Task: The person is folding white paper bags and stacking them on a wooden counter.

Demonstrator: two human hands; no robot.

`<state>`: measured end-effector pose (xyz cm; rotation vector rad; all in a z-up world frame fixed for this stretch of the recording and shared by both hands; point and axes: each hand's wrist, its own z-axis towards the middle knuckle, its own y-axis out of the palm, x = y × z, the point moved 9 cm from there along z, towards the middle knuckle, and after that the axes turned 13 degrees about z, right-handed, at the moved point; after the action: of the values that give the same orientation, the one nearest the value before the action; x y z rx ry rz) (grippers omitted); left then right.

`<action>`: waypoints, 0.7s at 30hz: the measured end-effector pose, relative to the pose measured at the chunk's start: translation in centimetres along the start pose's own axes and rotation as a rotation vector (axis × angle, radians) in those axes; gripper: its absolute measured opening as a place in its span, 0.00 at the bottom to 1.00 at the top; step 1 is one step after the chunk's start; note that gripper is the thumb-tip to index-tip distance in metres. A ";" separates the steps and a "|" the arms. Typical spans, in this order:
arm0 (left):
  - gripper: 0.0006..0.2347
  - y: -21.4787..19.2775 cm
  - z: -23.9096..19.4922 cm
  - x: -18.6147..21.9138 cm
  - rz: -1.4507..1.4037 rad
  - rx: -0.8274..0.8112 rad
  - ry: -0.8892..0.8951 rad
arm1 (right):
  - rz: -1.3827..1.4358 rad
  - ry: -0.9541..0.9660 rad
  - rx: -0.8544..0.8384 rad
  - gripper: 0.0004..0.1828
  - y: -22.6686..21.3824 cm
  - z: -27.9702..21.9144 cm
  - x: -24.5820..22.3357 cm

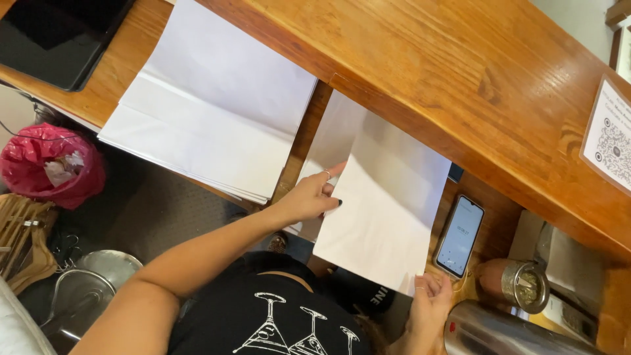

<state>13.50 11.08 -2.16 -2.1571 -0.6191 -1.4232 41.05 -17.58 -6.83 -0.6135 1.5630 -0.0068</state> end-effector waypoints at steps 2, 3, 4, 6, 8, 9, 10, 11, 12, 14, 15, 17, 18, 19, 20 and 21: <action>0.36 -1.5 -1.6 1.2 0.033 0.017 0.100 | 0.065 0.131 0.003 0.37 1.2 -2.2 -3.1; 0.33 -2.1 -2.6 2.0 0.061 0.035 0.195 | 0.121 0.265 0.002 0.36 1.8 -3.6 -4.1; 0.33 -3.0 -3.5 1.3 0.059 0.038 0.192 | 0.119 0.265 -0.002 0.36 2.4 -3.3 -3.7; 0.26 -5.6 -5.8 1.6 -0.149 0.081 0.411 | 0.263 0.410 -0.402 0.20 7.4 -3.8 -2.4; 0.26 -9.7 -7.5 -0.7 -0.105 0.190 0.326 | 0.319 0.432 -0.385 0.23 10.7 -6.9 -7.1; 0.25 -12.2 -8.6 -2.2 -0.062 0.303 0.242 | 0.373 0.452 -0.372 0.25 12.5 -8.5 -9.5; 0.25 -14.1 -9.5 -2.9 -0.061 0.312 0.240 | 0.372 0.452 -0.381 0.25 14.0 -7.8 -8.4; 0.26 -16.5 -10.6 -3.6 0.004 0.388 0.218 | 0.383 0.343 -0.521 0.28 16.4 -7.4 -8.5; 0.26 -18.9 -11.9 -4.3 0.069 0.464 0.194 | 0.392 0.234 -0.660 0.30 18.7 -7.2 -8.6; 0.26 -22.3 -12.7 -6.0 0.038 0.569 0.192 | 0.386 0.158 -0.699 0.29 23.6 -6.8 -8.1; 0.26 -24.4 -13.5 -6.9 0.007 0.672 0.194 | 0.382 0.081 -0.734 0.28 26.2 -6.6 -8.2; 0.23 -26.4 -14.4 -6.9 0.068 0.742 0.110 | 0.381 0.065 -0.834 0.30 30.3 -7.4 -9.2; 0.21 -27.6 -15.1 -7.1 0.128 0.800 0.025 | 0.377 0.052 -0.924 0.33 32.5 -8.2 -9.9; 0.21 -28.6 -15.1 -7.4 0.127 0.807 0.027 | 0.377 0.048 -0.929 0.33 33.4 -8.9 -10.9; 0.22 -29.5 -15.0 -8.4 0.125 0.810 -0.059 | 0.345 0.103 -0.938 0.35 34.3 -9.5 -11.3; 0.23 -30.5 -14.6 -9.3 0.124 0.803 -0.141 | 0.314 0.158 -0.937 0.37 35.1 -10.1 -11.8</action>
<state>-18.72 24.99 -1.41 -1.6087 -0.9003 -0.7592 18.17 13.19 -7.76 -1.0920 1.7633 0.9781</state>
